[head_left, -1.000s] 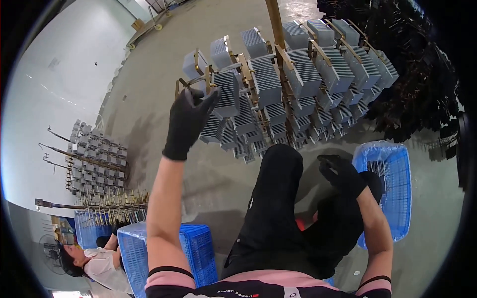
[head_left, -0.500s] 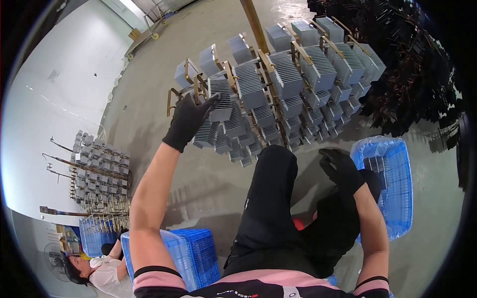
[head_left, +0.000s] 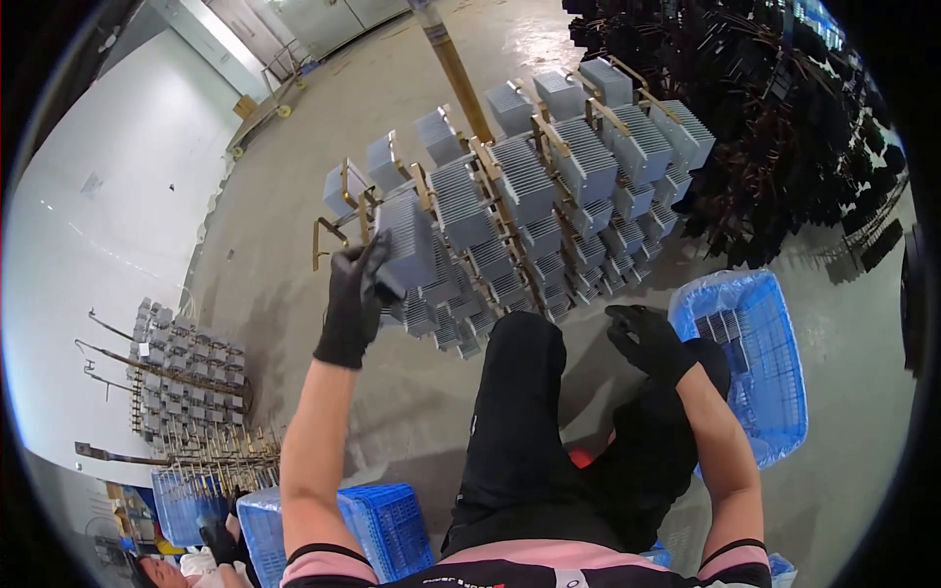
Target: Packaging small metal parts from a storage rack into a plastic crate lined with newspaper.
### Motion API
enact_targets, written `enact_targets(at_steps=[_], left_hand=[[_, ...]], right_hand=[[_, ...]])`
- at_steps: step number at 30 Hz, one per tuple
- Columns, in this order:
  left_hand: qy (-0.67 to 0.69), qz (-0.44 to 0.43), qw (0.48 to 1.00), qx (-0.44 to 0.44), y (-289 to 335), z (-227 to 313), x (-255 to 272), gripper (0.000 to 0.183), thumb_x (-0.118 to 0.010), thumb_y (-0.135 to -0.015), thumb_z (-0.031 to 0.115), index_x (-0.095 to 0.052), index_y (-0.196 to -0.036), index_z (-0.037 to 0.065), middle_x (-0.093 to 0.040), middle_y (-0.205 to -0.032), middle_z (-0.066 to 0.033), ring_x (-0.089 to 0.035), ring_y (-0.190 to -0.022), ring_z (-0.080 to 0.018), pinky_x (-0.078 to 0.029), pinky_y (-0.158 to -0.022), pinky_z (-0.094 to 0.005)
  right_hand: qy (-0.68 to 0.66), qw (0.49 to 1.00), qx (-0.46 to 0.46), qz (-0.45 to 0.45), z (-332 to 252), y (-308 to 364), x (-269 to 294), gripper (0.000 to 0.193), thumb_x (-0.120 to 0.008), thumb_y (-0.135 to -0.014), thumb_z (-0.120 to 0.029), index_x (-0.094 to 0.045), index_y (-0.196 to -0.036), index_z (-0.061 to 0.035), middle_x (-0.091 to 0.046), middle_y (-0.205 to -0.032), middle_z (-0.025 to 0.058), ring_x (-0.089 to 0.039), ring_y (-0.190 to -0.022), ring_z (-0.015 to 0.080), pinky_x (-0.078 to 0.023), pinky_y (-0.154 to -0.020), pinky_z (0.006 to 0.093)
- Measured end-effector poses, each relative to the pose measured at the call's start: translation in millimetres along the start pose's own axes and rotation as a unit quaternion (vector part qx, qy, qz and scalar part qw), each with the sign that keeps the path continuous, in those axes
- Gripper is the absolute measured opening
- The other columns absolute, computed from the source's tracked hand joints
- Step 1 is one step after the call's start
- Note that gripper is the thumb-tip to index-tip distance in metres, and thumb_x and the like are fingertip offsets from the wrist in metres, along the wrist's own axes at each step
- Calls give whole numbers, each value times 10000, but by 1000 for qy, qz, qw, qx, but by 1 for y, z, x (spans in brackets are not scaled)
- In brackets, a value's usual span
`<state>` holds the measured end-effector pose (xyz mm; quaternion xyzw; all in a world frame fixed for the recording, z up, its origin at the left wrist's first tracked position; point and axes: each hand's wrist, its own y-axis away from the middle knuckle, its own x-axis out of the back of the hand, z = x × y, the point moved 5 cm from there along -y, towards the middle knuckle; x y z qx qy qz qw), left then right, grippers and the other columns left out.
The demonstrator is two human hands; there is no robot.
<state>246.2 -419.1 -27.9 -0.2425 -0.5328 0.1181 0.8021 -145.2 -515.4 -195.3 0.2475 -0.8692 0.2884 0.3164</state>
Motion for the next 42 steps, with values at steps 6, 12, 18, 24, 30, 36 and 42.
enact_targets(at_steps=[6, 12, 18, 24, 30, 36, 42], left_hand=[[257, 134, 917, 275, 69, 68, -49, 417, -642, -952, 249, -408, -1188, -3, -490, -1119, -114, -499, -1102, -192, -481, -905, -363], [149, 75, 984, 57, 63, 178, -102, 421, -696, -884, 268, -500, -1164, 21, -517, -1186, -141, -523, -1081, -270, -411, -989, -428], [169, -6, 974, -150, 19, 259, -154, 584, -788, -782, 311, -506, -1211, 33, -514, -1282, -171, -519, -1126, -338, -359, -1053, -468], [52, -60, 994, -73, 18, 168, -178, 599, -803, -780, 269, -524, -1254, 32, -543, -1278, -187, -488, -1229, -372, -336, -1081, -491], [-123, -133, 984, 2, 53, 104, -207, 486, -724, -865, 197, -517, -1260, 5, -548, -1257, -185, -489, -1222, -371, -341, -1084, -477], [-142, -155, 976, 52, 58, 101, -225, 483, -707, -879, 238, -509, -1250, 1, -536, -1247, -187, -490, -1206, -372, -352, -1072, -467], [-162, -160, 971, 68, 56, 105, -233, 461, -672, -883, 250, -500, -1231, 2, -529, -1229, -189, -489, -1194, -369, -345, -1072, -458]], right_hand=[[-91, 996, -22, -6, -46, 13, 30, 462, -706, -864, -201, -587, -1294, -81, -600, -1197, 232, -627, -1038, 369, -517, -860, 405], [-277, 958, -17, 71, -138, 12, 37, 803, -779, -817, -229, -351, -1463, -20, -528, -1350, 194, -565, -1194, 312, -452, -1016, 424], [-110, 927, -289, 211, -49, 88, 108, 866, -801, -774, -418, -398, -1381, 51, -602, -1185, 294, -642, -1027, 402, -520, -885, 443], [249, 877, -266, 312, 137, 199, 151, 618, -781, -777, -199, -505, -1296, -7, -621, -1162, 197, -596, -1092, 353, -491, -929, 454], [284, 843, -449, 83, 348, 310, 56, 431, -712, -715, -192, -601, -1115, -79, -608, -970, 172, -588, -935, 390, -495, -741, 498], [340, 795, -501, 16, 410, 292, 34, 467, -677, -747, -200, -589, -1201, -141, -607, -1016, 167, -593, -981, 386, -482, -780, 529], [400, 770, -497, 15, 421, 283, 29, 574, -663, -802, -254, -524, -1357, -213, -596, -1173, 159, -546, -1156, 388, -451, -891, 597]])
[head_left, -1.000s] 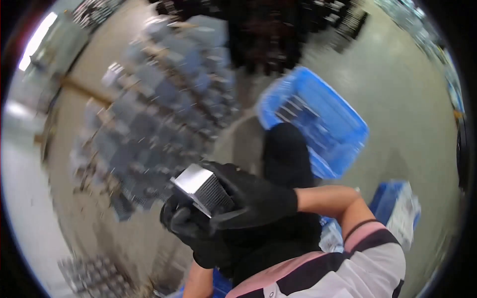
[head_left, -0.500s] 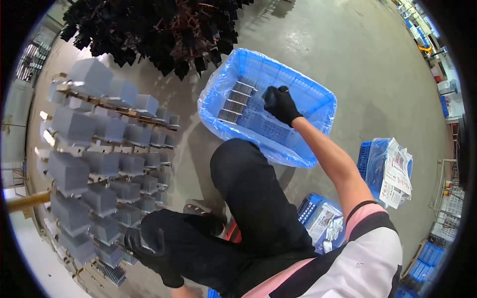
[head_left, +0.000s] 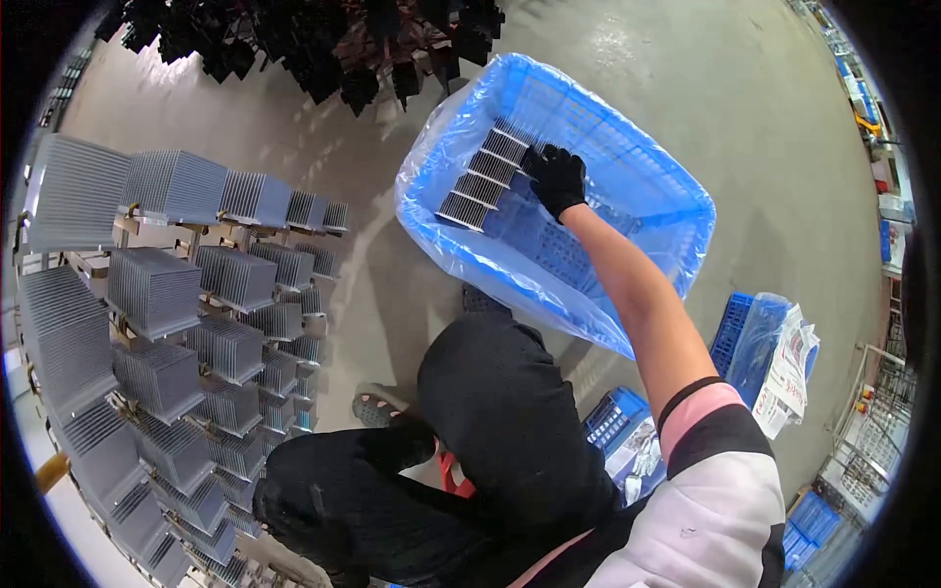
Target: Packaging small metal parts from a storage rack into a plastic crate lined with newspaper.
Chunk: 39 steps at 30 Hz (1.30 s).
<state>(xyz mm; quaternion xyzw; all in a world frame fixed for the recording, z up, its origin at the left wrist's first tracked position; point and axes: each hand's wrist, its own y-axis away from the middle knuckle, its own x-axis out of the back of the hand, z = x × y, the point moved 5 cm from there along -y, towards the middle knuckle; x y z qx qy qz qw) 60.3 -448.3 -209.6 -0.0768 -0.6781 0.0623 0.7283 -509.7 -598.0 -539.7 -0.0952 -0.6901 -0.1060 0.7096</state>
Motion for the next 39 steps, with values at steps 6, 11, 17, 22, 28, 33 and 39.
enact_targets(at_steps=[6, 11, 17, 22, 28, 33, 39], left_hand=[[74, -21, 996, -37, -6, 6, 5, 478, -690, -864, 243, -512, -1242, 11, -538, -1237, -186, -497, -1204, -355, -354, -1065, -452], [101, -1, 994, 31, -8, 0, 37, 484, -723, -853, 290, -579, -1206, -7, -586, -1209, -189, -542, -1173, -343, -405, -1023, -433], [135, 96, 984, 70, 6, -26, 69, 428, -728, -874, 131, -545, -1242, 10, -638, -1149, -141, -606, -1075, -258, -464, -962, -382], [444, 200, 857, 166, -6, -68, 137, 261, -660, -950, 102, -540, -1154, -7, -620, -1000, -82, -609, -822, -128, -514, -721, -280], [271, 283, 901, 186, -52, -102, 204, 511, -768, -867, 221, -474, -1204, -27, -622, -882, -102, -586, -670, -147, -482, -617, -295], [285, 187, 934, 111, -102, -133, 209, 665, -819, -795, 234, -429, -1241, -68, -622, -893, -164, -597, -692, -175, -502, -653, -347], [322, 101, 939, 60, -127, -158, 190, 725, -861, -763, 305, -449, -1241, -53, -635, -849, -91, -610, -685, -163, -495, -606, -290]], right_hand=[[78, 993, -65, 68, 10, 23, -33, 457, -488, -931, -235, -498, -1388, -224, -545, -1335, 120, -479, -1272, 384, -362, -999, 652], [-23, 988, -72, -132, -74, 1, -39, 422, -393, -979, -224, -513, -1383, -234, -498, -1436, 100, -449, -1325, 391, -306, -1084, 629], [-63, 998, 14, -26, -44, 5, 53, 507, -627, -845, -315, -579, -1292, -81, -627, -1191, 173, -583, -1107, 393, -430, -958, 521], [-303, 901, 255, 177, -153, 31, 262, 385, -670, -882, -183, -600, -1226, -24, -663, -1123, 186, -645, -1019, 373, -515, -866, 435], [-488, 747, 450, -21, -300, 159, 434, 313, -674, -888, -121, -615, -1176, -14, -653, -1177, 182, -650, -1044, 359, -523, -879, 415], [-462, 633, 619, 60, -374, 225, 464, 400, -697, -889, -160, -598, -1250, -22, -654, -1155, 193, -667, -987, 329, -534, -847, 410], [-500, 648, 572, -52, -408, 244, 454, 390, -696, -901, -152, -596, -1250, -11, -674, -1069, 166, -676, -953, 290, -533, -833, 377]])
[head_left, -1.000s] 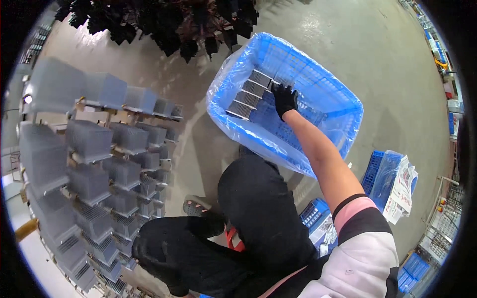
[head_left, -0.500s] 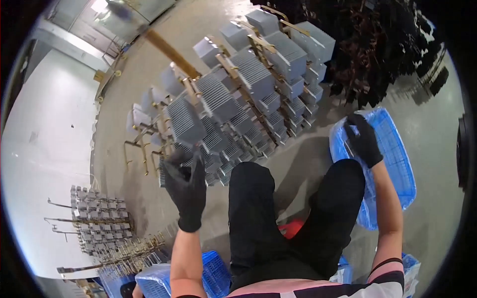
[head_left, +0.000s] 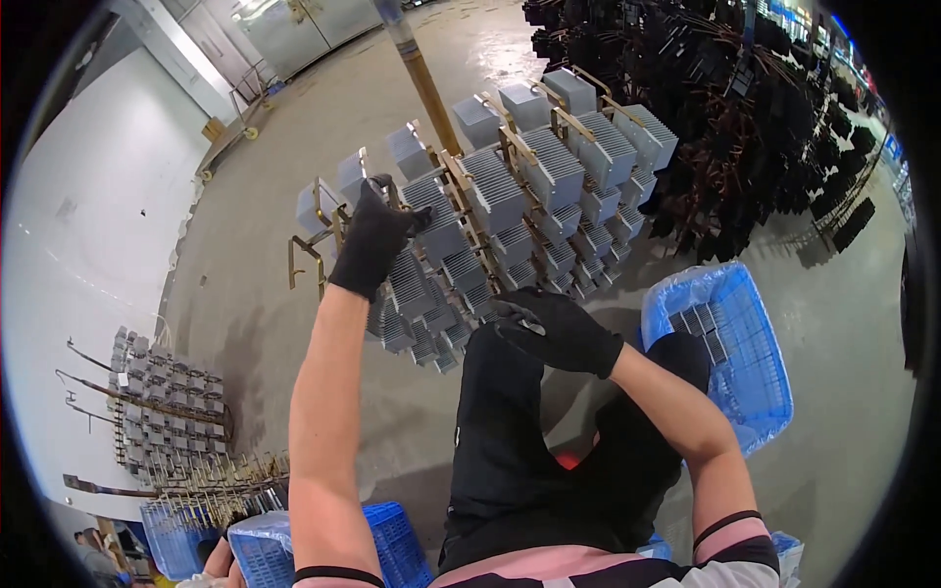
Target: Packaging small metal parts from a storage rack into a plastic crate lined with newspaper.
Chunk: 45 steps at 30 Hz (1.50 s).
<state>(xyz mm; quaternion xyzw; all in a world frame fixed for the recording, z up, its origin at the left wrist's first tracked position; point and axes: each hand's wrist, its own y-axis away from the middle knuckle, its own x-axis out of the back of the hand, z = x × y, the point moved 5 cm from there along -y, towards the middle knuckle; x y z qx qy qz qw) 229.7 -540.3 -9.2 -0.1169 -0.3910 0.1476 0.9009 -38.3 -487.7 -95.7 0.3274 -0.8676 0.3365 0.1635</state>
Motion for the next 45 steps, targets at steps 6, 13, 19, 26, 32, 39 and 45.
enact_targets(at_steps=[6, 13, 19, 26, 32, 39, 45], left_hand=[[1, 70, 997, -22, 5, 7, -11, 806, -881, -731, 326, -431, -1260, -81, -631, -949, -149, -626, -814, -197, -512, -684, -302], [-82, 140, 986, 29, 18, 23, -21, 964, -879, -700, 349, -341, -1320, -157, -664, -985, -276, -674, -867, -388, -551, -781, -441], [-155, 55, 981, 103, 29, 31, -24, 889, -786, -820, 375, -321, -1387, -128, -674, -899, -250, -668, -868, -442, -556, -783, -458], [-116, -35, 984, -133, 45, 17, -10, 414, -583, -974, 117, -495, -1378, 104, -584, -1120, -258, -669, -915, -333, -567, -719, -402], [-3, 53, 986, -159, 95, 38, -35, 493, -555, -978, 35, -445, -1448, 129, -426, -1349, -243, -601, -1050, -265, -544, -804, -358], [195, 112, 973, -58, 164, 103, -107, 679, -621, -949, 184, -267, -1492, -18, -386, -1440, -209, -500, -1244, -321, -493, -980, -429], [161, -127, 970, -129, 159, 161, -180, 873, -721, -879, 282, -192, -1526, 29, -381, -1472, -178, -507, -1256, -341, -478, -990, -455]], right_hand=[[-46, 998, -50, -13, 25, 9, -13, 374, -679, -916, -126, -588, -1257, -2, -678, -1058, 154, -680, -946, 224, -527, -818, 338], [-102, 991, -71, 41, 42, 19, -11, 354, -679, -925, -192, -607, -1233, -32, -676, -1002, 174, -679, -900, 284, -528, -781, 367], [-109, 990, -79, 37, 59, 31, -8, 372, -670, -934, -184, -593, -1264, -29, -674, -1040, 170, -684, -927, 255, -531, -799, 357], [-165, 979, -120, 3, 45, 25, -8, 419, -663, -934, -104, -546, -1322, 5, -662, -1198, 138, -651, -1054, 166, -519, -905, 311], [-123, 984, -129, 9, 26, 35, 15, 530, -683, -929, -161, -484, -1400, -20, -626, -1256, 162, -627, -1090, 196, -503, -919, 334], [-59, 979, -75, 179, -37, 50, 46, 890, -767, -828, -362, -296, -1466, 43, -499, -1310, 320, -545, -1181, 410, -443, -990, 431], [-65, 952, -202, 221, -20, 124, 115, 952, -821, -759, -377, -303, -1442, 37, -514, -1301, 306, -553, -1178, 403, -459, -980, 413]])
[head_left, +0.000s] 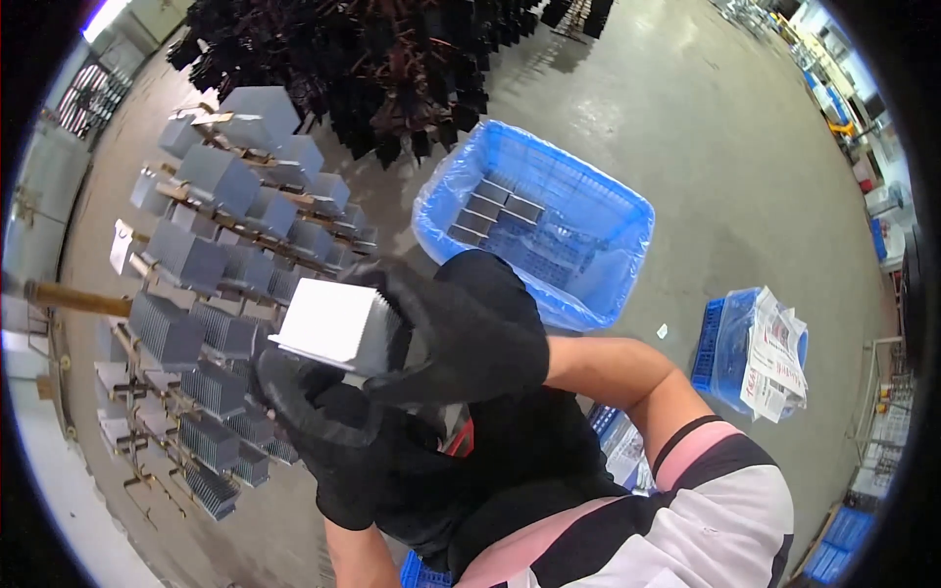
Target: Packaging small metal parts from a storage rack into a plastic crate lined with newspaper.
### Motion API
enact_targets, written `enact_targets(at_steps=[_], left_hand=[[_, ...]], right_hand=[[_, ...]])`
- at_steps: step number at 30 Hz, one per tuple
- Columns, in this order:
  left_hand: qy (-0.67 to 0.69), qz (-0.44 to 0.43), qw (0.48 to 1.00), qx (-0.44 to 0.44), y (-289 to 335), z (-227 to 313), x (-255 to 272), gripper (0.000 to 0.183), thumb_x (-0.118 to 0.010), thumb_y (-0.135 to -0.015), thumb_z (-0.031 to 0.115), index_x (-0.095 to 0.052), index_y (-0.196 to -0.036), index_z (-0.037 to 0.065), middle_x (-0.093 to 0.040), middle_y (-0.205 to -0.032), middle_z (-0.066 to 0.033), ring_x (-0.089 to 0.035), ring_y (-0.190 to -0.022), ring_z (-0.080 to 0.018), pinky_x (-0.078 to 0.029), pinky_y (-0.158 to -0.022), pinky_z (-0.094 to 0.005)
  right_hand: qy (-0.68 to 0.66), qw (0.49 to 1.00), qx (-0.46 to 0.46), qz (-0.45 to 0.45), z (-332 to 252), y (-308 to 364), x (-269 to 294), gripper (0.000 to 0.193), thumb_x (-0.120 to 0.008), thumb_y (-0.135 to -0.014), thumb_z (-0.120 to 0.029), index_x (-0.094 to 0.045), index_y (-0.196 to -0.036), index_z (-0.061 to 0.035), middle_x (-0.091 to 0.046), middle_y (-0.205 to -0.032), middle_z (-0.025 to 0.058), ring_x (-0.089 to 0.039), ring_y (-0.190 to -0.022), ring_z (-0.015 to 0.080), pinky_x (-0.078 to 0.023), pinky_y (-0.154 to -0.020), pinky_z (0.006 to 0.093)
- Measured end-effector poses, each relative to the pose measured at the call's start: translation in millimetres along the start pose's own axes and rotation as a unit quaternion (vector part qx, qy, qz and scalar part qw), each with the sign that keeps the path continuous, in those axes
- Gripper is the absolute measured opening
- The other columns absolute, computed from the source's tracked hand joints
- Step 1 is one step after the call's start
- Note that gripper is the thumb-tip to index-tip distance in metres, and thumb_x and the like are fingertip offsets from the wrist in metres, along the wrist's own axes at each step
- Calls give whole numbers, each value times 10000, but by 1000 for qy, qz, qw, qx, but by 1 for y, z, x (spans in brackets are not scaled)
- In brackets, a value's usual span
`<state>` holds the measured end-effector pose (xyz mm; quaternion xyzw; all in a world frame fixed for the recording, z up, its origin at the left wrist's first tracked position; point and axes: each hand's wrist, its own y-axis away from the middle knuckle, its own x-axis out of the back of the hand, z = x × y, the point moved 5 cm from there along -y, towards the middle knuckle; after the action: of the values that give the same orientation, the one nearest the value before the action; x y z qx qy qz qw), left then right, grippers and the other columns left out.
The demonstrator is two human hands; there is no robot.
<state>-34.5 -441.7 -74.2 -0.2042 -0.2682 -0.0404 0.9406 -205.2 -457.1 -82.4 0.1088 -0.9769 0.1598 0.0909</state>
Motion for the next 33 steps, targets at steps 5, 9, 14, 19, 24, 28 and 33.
enact_targets(at_steps=[5, 9, 14, 19, 24, 28, 33], left_hand=[[59, -64, 994, -72, -19, -11, -30, 741, -734, -850, 238, -369, -1455, 11, -459, -1421, -182, -554, -1196, -335, -487, -962, -447], [-196, -82, 976, -55, -10, -71, -1, 466, -672, -890, 148, -553, -1317, 3, -593, -1303, -121, -607, -1119, -279, -490, -952, -403], [-349, -74, 934, -14, 74, -193, 53, 299, -606, -950, 172, -622, -1213, 32, -630, -1233, -162, -599, -1128, -328, -474, -981, -428], [-373, -49, 925, 53, 97, -227, 63, 290, -539, -986, 146, -612, -1252, 59, -613, -1288, -143, -564, -1187, -283, -412, -1056, -423], [-438, -128, 888, -55, 79, -194, 33, 304, -539, -990, 172, -605, -1260, 47, -617, -1269, -147, -548, -1206, -299, -396, -1076, -421], [-415, -111, 903, 2, 57, -175, 21, 287, -549, -987, 194, -619, -1223, 46, -629, -1219, -167, -570, -1150, -332, -432, -1020, -428], [-380, -72, 920, 68, 43, -164, 15, 271, -562, -983, 224, -638, -1173, 45, -645, -1154, -193, -600, -1074, -376, -482, -944, -437]], right_hand=[[-41, 987, -93, 122, 71, 7, 80, 733, -852, -744, -250, -469, -1322, -15, -597, -1122, 108, -596, -971, 168, -505, -828, 326], [232, 930, -29, 283, 187, 19, 165, 656, -850, -719, -260, -547, -1246, -13, -609, -1067, 104, -584, -936, 201, -498, -861, 350], [428, 856, -196, 214, 370, 75, 201, 607, -787, -676, -268, -591, -1212, -62, -645, -1075, 210, -613, -1002, 387, -503, -871, 480], [542, 763, -350, 37, 458, 87, 179, 532, -719, -700, -294, -610, -1203, -161, -656, -1078, 182, -635, -1000, 370, -516, -801, 508], [582, 743, -326, 56, 501, 94, 180, 554, -711, -696, -256, -607, -1239, -215, -646, -1073, 162, -643, -984, 351, -511, -717, 508], [618, 737, -245, 123, 507, 99, 173, 570, -676, -743, -226, -577, -1303, -263, -627, -1082, 161, -639, -963, 348, -502, -700, 500], [618, 724, -302, 48, 513, 96, 162, 526, -605, -816, -196, -561, -1331, -293, -612, -1161, 171, -627, -1029, 352, -517, -752, 508]])
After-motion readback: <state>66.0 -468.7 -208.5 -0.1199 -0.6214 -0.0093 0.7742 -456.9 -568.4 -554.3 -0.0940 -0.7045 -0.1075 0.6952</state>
